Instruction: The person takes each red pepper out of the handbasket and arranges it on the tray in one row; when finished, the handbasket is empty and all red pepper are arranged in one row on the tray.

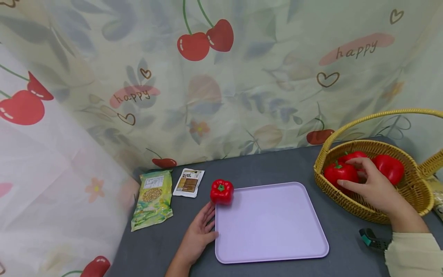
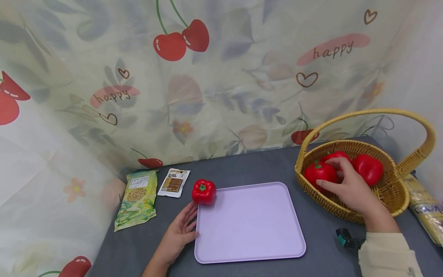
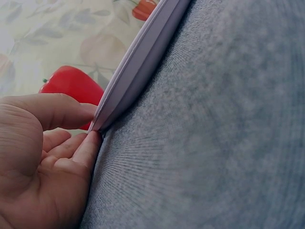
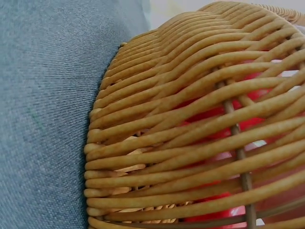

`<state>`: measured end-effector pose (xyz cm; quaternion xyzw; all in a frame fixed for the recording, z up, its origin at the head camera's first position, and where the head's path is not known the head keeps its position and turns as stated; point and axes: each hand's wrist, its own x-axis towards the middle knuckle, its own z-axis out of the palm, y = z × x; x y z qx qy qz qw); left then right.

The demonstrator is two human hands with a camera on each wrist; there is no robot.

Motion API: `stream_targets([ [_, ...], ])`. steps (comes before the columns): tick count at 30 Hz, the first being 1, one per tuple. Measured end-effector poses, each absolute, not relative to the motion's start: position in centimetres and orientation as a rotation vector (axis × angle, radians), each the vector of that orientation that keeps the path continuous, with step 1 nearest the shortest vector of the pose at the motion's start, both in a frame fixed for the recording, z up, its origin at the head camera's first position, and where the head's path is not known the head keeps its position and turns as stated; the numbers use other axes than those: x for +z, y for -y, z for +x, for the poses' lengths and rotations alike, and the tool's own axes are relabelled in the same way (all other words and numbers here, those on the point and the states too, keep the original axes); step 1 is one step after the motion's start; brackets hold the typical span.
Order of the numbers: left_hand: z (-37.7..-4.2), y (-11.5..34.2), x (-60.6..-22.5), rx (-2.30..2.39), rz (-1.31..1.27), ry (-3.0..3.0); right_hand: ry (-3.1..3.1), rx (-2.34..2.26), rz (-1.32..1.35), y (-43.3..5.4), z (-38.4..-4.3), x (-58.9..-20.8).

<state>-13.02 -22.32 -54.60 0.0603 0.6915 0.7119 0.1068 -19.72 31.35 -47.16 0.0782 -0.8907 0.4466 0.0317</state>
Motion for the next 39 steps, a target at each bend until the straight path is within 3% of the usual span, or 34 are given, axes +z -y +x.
stream_targets([
  [21, -13.0, 22.3, -54.5, 2.088, 0.166, -2.047, 2.564, 1.402, 0.121, -30.5, -18.9, -45.0],
  [39, -12.9, 22.2, -54.4, 2.091, 0.155, -2.041, 2.338, 1.538, 0.263, -28.3, -16.9, -42.1],
])
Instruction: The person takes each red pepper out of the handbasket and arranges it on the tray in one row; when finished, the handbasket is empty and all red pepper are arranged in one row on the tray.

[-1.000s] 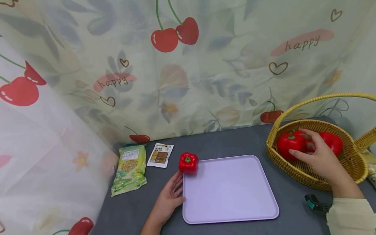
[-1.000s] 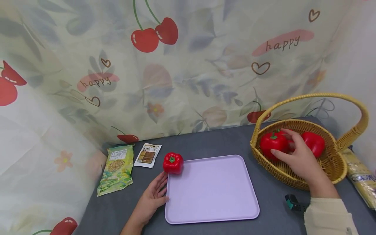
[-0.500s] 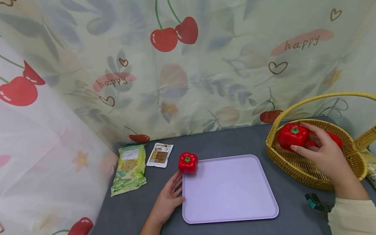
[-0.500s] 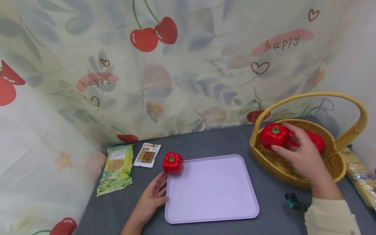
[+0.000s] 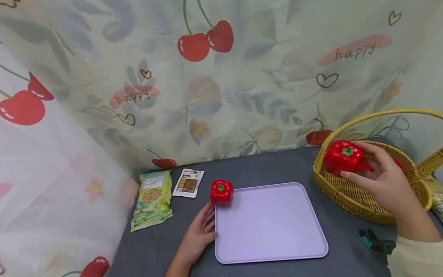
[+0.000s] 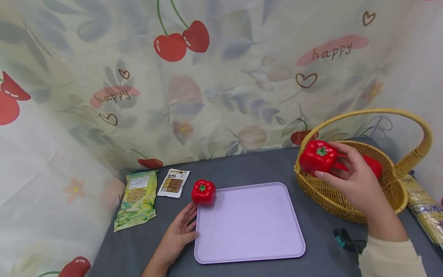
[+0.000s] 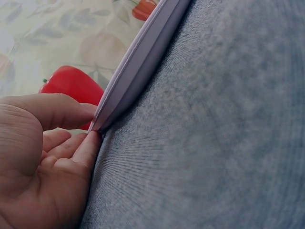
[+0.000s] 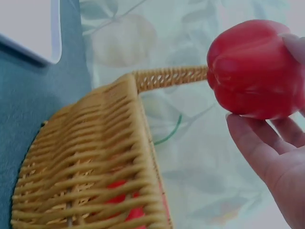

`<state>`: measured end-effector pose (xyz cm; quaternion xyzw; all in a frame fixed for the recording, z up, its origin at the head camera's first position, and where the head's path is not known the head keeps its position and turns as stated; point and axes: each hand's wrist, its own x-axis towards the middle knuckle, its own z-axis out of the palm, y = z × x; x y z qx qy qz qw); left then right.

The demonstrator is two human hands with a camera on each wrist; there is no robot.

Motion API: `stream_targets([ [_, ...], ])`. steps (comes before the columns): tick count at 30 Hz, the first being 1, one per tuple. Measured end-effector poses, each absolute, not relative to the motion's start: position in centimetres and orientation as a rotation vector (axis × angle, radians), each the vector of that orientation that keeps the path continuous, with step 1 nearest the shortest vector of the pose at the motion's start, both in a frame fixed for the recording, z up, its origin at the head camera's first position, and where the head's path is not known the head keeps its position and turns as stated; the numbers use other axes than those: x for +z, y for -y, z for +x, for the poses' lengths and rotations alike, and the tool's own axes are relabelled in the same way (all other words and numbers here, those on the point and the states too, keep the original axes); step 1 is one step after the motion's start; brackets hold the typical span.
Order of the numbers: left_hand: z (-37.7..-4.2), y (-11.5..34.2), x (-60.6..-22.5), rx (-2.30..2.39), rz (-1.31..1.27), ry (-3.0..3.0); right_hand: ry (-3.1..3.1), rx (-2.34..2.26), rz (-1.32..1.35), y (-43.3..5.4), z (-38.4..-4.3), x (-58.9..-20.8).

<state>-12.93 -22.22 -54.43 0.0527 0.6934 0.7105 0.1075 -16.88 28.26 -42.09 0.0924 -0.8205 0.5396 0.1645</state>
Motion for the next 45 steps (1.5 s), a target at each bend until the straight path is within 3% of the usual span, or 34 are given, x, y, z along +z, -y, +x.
stream_targets([
  [13, -13.0, 22.3, -54.5, 2.094, 0.164, -2.038, 2.328, 1.636, 0.514, -25.2, -16.4, -41.4],
  [24, -12.9, 22.3, -54.6, 2.098, 0.168, -2.041, 2.338, 1.687, 0.727, -21.7, -17.0, -43.5],
  [45, -12.8, 22.2, -54.4, 2.109, 0.172, -2.03, 2.547, 1.785, 0.84, -15.9, -18.7, -48.4],
])
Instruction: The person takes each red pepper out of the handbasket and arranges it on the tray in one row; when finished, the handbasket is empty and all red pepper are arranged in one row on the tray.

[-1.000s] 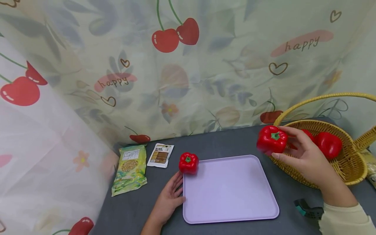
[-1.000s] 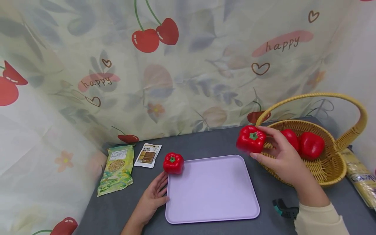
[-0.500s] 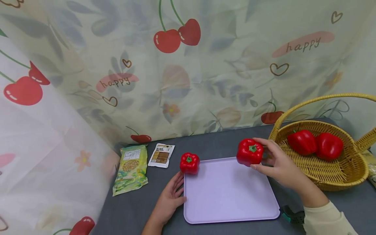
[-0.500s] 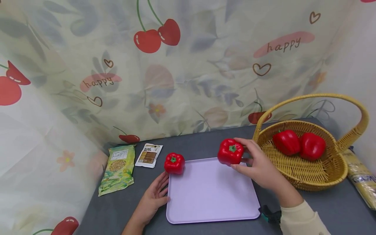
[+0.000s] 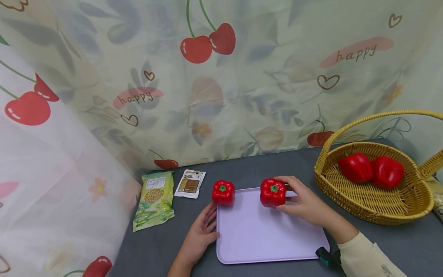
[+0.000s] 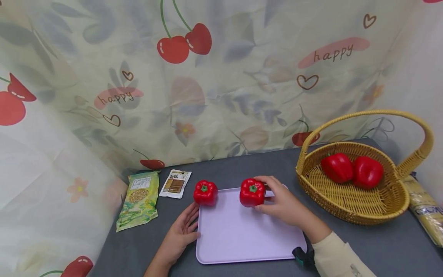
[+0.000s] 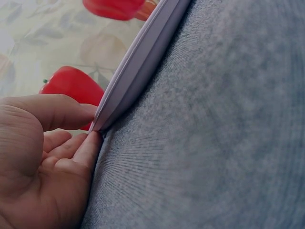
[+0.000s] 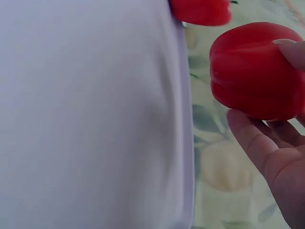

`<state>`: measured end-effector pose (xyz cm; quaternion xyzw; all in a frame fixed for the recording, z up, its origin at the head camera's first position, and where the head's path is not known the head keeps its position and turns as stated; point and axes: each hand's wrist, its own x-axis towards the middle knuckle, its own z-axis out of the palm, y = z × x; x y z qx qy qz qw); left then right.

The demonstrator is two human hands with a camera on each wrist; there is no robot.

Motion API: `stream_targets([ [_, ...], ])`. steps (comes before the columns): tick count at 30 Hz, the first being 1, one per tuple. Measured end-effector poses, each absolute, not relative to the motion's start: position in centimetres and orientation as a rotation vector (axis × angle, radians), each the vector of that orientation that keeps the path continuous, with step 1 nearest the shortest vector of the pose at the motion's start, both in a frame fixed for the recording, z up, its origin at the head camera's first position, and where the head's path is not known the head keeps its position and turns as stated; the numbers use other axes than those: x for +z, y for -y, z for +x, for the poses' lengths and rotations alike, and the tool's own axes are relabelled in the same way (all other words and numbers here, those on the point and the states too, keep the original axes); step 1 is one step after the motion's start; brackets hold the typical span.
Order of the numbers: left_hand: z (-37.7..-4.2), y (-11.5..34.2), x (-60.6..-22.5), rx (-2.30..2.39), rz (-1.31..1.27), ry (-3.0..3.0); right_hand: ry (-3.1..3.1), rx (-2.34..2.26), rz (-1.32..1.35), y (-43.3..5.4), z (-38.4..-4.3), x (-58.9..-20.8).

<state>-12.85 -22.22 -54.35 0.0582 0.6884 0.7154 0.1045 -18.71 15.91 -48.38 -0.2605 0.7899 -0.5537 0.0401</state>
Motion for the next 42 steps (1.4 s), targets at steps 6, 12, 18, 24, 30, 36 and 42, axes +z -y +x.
stream_targets([
  [6, -12.7, 22.2, -54.5, 2.131, 0.225, -2.015, -2.383, -1.581, -0.75, -14.2, -19.0, -48.5],
  [12, -12.7, 22.3, -54.5, 2.136, 0.228, -2.016, -2.419, -1.482, -0.73, -12.7, -19.4, -48.5],
  [18, -12.8, 22.2, -54.4, 2.128, 0.194, -2.012, -2.38, -1.496, -0.729, -11.2, -19.8, -48.2],
  [24, -12.8, 22.3, -54.5, 2.12, 0.181, -2.02, -2.391, -1.464, -0.707, -9.8, -20.1, -48.2],
  [30, -12.8, 22.3, -54.6, 2.119, 0.189, -2.025, -2.4, -1.461, -0.708, -8.7, -20.3, -48.3],
  [36, -12.8, 22.4, -54.6, 2.124, 0.19, -2.015, -2.434, -1.434, -0.706, -7.8, -20.5, -48.5],
  [42, -12.8, 22.4, -54.7, 2.139, 0.232, -2.012, -2.471, -1.414, -0.711, -7.4, -20.9, -48.8],
])
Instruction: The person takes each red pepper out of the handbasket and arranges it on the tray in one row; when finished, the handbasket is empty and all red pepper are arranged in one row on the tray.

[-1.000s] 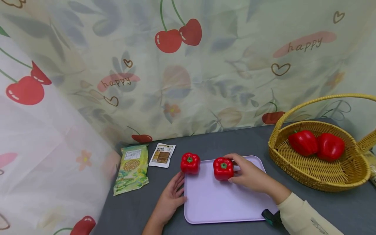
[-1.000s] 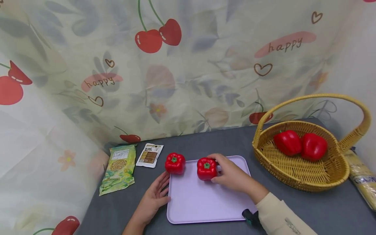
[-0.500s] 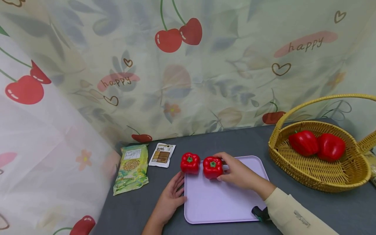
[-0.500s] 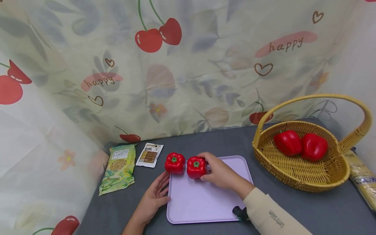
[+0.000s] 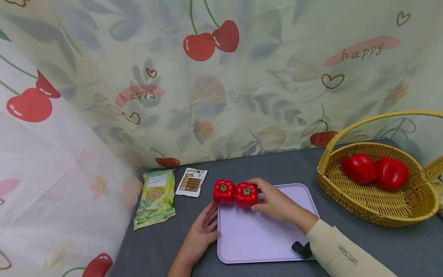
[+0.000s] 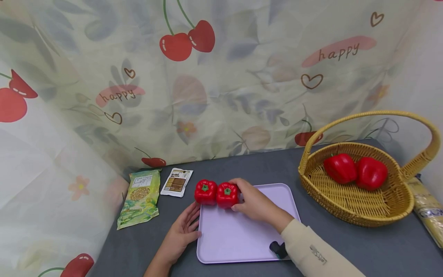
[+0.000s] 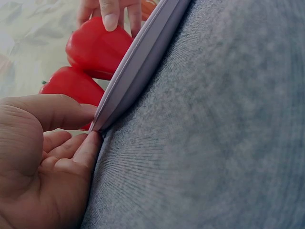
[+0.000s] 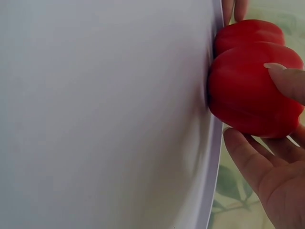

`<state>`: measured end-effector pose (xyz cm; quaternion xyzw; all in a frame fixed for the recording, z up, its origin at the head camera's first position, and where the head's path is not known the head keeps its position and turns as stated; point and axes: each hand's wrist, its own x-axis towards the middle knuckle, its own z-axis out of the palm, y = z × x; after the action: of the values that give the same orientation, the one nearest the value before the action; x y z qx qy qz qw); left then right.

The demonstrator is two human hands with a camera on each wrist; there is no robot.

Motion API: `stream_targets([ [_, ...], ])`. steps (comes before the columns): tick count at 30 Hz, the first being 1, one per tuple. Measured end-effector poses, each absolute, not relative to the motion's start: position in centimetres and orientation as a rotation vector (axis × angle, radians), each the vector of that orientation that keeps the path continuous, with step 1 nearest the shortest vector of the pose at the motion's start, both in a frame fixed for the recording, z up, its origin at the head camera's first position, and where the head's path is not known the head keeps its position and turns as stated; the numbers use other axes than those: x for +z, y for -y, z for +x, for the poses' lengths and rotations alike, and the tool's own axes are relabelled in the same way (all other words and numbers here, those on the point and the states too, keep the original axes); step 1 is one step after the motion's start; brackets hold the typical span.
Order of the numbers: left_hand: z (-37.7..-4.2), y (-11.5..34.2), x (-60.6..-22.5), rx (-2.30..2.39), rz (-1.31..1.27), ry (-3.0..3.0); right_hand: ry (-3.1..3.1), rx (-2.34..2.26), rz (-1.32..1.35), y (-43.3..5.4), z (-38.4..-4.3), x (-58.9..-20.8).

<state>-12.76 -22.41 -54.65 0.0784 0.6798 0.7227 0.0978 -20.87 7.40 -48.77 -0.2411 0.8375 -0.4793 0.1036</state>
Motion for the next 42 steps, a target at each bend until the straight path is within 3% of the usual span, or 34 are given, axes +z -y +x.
stream_targets([
  [42, -12.8, 22.2, -54.5, 2.147, 0.244, -2.014, -2.622, -1.239, -0.778, -7.8, -21.5, -47.4],
])
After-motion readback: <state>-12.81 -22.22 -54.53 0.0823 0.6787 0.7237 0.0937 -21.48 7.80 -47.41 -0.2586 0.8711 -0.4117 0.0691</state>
